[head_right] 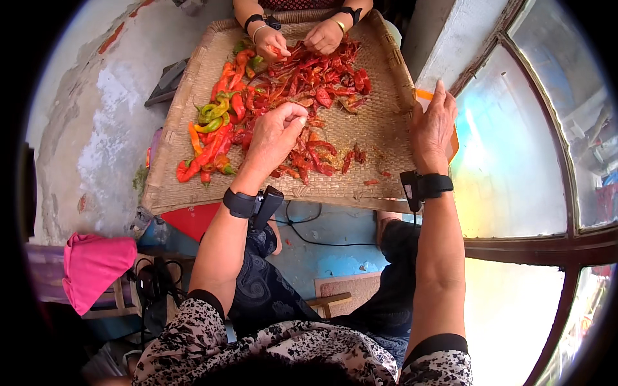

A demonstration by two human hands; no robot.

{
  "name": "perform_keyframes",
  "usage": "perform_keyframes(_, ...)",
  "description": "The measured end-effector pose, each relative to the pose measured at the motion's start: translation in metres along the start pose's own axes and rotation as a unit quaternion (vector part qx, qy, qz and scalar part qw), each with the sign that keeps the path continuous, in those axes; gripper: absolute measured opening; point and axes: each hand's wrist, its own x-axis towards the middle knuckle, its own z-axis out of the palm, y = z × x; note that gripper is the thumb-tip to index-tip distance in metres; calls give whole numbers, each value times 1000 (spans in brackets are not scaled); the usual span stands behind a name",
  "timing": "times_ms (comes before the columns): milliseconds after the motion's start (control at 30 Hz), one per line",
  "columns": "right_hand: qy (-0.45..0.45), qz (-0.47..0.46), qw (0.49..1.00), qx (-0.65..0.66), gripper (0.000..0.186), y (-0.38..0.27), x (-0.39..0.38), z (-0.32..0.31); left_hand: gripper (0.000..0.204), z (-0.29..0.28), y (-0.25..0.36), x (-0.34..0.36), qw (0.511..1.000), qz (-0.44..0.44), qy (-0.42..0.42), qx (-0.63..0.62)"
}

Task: Removing seeds from dried red chili peppers by hand.

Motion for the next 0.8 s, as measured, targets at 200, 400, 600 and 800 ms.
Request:
perform_keyframes(200,-486,-139,839,201,38,-12,-41,-7,14,17,1,6,999,36,-11,6)
perform_keyframes(400,-529,-153,811,198,21,-37,-52,-4,13,11,5,-2,1000,-10,-26,5)
perform_keyframes(600,-491,-104,810,303,12,-22,-41,0,14,12,5,3,999,-13,-44,-3)
perform_keyframes(800,-287,76,910,289,14,-2,-2,-13,18,2,0,11,1000,-14,16,11)
